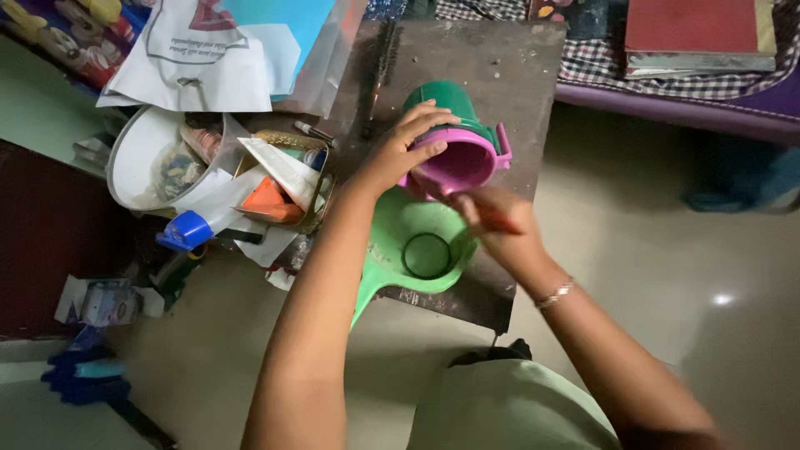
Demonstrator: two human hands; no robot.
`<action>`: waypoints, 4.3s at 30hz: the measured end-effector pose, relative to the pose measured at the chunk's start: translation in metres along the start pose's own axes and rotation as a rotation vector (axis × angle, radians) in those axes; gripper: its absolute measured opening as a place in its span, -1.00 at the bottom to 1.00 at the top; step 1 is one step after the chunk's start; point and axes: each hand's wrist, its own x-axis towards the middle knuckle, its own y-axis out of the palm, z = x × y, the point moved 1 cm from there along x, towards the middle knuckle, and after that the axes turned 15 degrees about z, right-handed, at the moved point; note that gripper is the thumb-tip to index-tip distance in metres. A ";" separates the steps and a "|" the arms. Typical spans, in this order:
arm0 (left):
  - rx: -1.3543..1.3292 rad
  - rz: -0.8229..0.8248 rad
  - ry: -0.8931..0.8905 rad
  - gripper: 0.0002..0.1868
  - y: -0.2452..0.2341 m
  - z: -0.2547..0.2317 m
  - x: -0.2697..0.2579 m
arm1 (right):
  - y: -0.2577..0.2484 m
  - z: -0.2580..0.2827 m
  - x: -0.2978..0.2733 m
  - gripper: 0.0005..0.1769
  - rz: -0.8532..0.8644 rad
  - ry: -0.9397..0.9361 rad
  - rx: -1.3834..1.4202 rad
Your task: The person uses a brush to scrub the inside and outside of a green plastic container with a pink lid. They then sweep debris from a table into a dustpan and walk across the room to dispose of it.
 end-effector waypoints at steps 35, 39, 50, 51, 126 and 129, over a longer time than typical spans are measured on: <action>0.363 -0.122 -0.142 -0.41 -0.019 -0.010 -0.058 | -0.012 0.026 0.016 -0.75 0.245 -0.051 0.030; 0.386 -0.069 -0.222 -0.47 -0.035 -0.021 -0.058 | -0.024 0.007 0.022 -0.75 0.123 -0.099 -0.121; 0.460 -0.026 -0.277 -0.51 -0.038 -0.035 -0.034 | 0.043 -0.037 0.050 -0.65 0.267 -0.145 -0.226; 0.458 -0.031 -0.266 -0.51 -0.038 -0.035 -0.034 | 0.038 -0.037 0.049 -0.62 0.236 -0.174 -0.090; 0.125 -0.320 -0.601 -0.31 0.006 0.060 -0.064 | -0.010 0.005 0.079 -0.88 0.154 0.068 -0.188; 0.489 -0.317 -0.461 -0.43 -0.010 0.061 -0.071 | -0.038 0.012 0.081 -0.85 0.289 0.190 -0.089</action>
